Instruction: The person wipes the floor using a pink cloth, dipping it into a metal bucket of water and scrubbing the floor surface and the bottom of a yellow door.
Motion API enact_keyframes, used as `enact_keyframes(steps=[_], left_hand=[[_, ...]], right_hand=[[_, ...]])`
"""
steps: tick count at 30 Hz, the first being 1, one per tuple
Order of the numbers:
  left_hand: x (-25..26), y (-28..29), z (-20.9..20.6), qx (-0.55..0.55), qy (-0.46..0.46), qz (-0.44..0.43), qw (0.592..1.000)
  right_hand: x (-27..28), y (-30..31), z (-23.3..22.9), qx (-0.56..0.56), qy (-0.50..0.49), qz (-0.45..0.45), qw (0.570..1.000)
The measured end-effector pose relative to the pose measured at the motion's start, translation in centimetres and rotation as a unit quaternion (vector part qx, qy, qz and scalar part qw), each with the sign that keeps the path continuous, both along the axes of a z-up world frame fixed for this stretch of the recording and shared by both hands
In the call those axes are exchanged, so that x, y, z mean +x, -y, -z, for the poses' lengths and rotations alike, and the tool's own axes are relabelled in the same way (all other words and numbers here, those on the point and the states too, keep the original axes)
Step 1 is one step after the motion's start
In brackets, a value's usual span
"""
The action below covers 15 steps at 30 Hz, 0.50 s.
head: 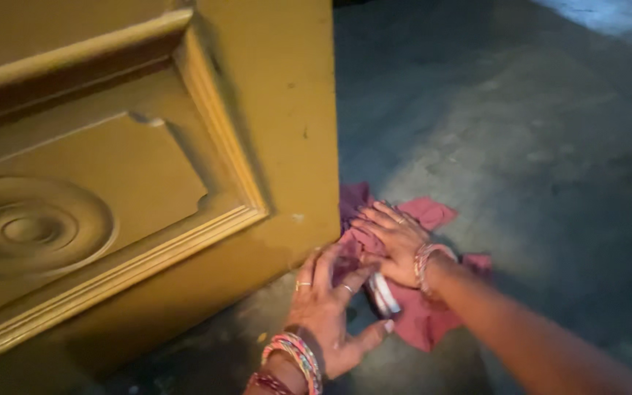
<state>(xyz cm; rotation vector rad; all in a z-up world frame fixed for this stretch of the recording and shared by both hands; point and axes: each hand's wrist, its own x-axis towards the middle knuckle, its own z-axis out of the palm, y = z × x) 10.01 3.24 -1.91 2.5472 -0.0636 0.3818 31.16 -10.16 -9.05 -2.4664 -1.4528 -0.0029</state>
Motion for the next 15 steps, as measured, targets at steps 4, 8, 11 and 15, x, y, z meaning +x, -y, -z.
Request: enact_keyframes(steps=[4,8,11,15], left_hand=[[0.7,-0.5,-1.5,0.052,-0.061,0.010,0.997],[2.5,0.5,-3.2,0.092,-0.192,0.025,0.977],[5.9,3.0,-3.9,0.116,-0.266,0.104,0.951],[11.4,8.0,-3.5,0.073,-0.218,0.138,0.963]], right_hand=[[5.1,4.5,0.5,0.043,0.008,0.005,0.999],[10.2,11.9,1.7,0.044,0.052,0.108,0.992],[11.6,16.0,2.6,0.046,0.057,0.161,0.984],[9.8,21.4,2.6,0.065,0.098,0.183,0.976]])
